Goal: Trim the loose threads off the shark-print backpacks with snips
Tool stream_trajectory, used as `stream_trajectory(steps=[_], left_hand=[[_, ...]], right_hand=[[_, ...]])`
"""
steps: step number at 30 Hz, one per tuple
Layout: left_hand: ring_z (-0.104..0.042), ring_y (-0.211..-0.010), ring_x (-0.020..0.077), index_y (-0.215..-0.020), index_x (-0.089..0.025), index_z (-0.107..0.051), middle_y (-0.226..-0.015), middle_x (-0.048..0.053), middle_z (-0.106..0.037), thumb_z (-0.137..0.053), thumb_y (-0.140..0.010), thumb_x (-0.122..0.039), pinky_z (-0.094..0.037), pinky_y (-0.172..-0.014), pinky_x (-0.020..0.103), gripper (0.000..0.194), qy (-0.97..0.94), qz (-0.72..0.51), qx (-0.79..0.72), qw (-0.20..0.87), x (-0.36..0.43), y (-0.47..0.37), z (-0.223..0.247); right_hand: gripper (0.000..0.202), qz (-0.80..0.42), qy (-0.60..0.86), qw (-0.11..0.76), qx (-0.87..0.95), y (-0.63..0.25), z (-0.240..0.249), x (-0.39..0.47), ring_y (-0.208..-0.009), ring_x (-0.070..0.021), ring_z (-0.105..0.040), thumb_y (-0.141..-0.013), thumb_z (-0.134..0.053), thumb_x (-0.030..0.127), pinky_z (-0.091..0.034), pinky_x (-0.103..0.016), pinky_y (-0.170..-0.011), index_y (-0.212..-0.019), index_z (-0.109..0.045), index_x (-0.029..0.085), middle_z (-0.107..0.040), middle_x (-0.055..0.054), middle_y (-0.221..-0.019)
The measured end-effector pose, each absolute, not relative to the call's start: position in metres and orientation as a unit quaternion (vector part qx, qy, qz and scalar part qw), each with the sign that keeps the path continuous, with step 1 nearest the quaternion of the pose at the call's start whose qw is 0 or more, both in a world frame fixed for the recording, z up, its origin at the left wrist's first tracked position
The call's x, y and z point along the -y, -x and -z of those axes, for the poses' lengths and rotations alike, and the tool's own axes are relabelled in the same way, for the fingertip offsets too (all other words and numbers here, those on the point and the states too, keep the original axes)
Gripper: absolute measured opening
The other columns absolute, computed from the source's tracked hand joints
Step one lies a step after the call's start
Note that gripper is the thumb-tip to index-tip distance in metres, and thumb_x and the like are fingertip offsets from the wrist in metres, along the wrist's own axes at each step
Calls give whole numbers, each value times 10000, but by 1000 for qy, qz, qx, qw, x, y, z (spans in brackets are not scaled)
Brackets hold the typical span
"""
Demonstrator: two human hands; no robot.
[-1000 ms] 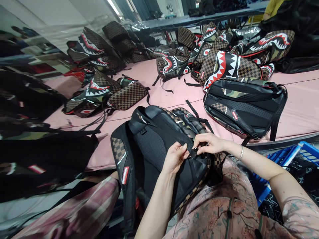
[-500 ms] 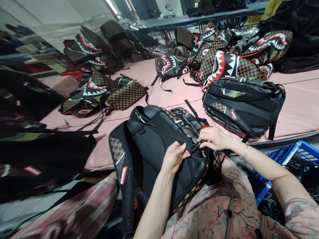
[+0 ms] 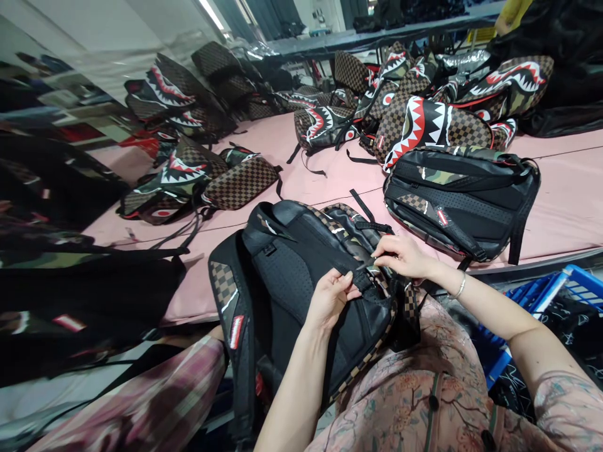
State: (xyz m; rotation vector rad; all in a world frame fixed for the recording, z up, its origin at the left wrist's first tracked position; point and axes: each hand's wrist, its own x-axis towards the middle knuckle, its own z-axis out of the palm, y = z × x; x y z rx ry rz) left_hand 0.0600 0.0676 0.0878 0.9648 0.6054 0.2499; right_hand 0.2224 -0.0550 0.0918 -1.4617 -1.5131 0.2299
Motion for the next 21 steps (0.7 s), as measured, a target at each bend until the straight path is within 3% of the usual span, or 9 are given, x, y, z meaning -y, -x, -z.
stream_trajectory(steps=[5, 18, 21], left_hand=[[-582, -493, 89, -852, -131, -596, -625, -7, -639, -762, -571, -283, -504, -491, 209, 360, -457, -118, -292, 832, -68, -60, -87], [-537, -459, 69, -801, -131, -587, -543, -47, -562, -770, -561, -283, -495, -489, 210, 339, -458, -127, -294, 829, -67, -61, -86], [-533, -457, 68, -810, -130, -588, -544, -46, -561, -769, -560, -284, -493, -496, 211, 345, -454, -126, -298, 830, -66, -61, -87]], right_hand=[[197, -53, 612, 402, 679, -224, -84, 62, -699, -149, -531, -853, -502, 336, -426, -275, -656, -842, -584, 157, -589, -49, -752], [211, -35, 629, 343, 697, -216, -93, 57, -689, -151, -523, -867, -478, 329, -413, -267, -653, -797, -572, 154, -581, -48, -735], [211, -32, 633, 369, 680, -212, -91, 59, -695, -155, -533, -869, -470, 320, -417, -273, -662, -780, -574, 160, -588, -49, -724]])
